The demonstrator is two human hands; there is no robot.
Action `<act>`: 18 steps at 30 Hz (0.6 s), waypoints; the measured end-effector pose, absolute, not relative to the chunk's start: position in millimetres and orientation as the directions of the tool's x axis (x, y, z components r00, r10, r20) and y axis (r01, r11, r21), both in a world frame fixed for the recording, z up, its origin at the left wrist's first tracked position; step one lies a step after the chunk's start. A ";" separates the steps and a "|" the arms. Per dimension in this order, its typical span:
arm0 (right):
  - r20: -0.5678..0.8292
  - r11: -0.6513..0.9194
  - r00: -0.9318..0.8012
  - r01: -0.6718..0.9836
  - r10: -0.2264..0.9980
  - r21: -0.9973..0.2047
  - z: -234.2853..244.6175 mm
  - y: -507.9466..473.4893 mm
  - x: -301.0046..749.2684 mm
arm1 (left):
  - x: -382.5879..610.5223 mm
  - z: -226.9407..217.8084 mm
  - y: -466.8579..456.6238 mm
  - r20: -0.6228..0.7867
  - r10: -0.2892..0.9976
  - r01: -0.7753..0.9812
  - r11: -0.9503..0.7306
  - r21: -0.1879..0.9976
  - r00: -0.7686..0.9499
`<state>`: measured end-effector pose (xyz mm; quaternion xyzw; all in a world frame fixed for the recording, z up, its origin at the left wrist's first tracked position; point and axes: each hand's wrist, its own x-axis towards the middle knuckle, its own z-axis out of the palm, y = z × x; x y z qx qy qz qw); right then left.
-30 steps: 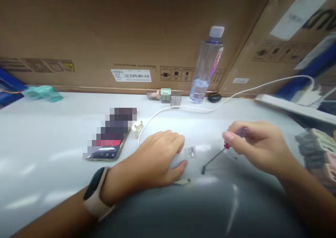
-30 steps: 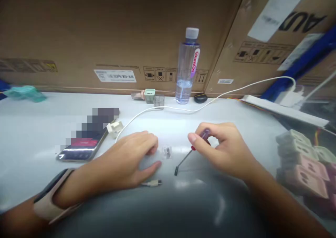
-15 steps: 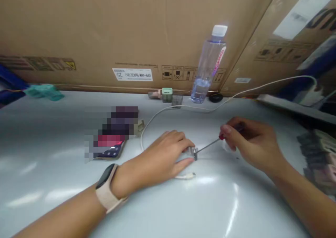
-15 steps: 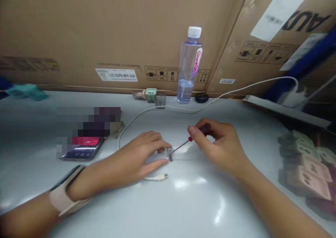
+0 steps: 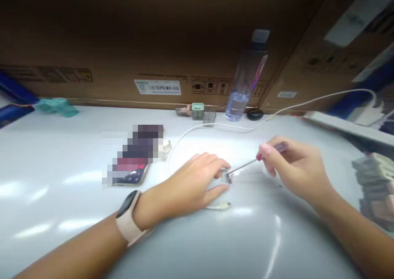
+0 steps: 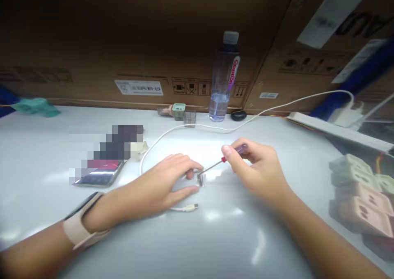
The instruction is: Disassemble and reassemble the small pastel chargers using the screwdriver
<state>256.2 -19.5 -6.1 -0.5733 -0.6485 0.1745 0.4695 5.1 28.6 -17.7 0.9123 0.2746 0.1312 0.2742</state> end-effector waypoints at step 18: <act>0.350 0.231 0.192 0.459 0.917 -0.858 -3.7 -22.0 254.5 | 1.3 -15.6 35.2 0.130 0.591 0.338 -0.613 0.714 0.796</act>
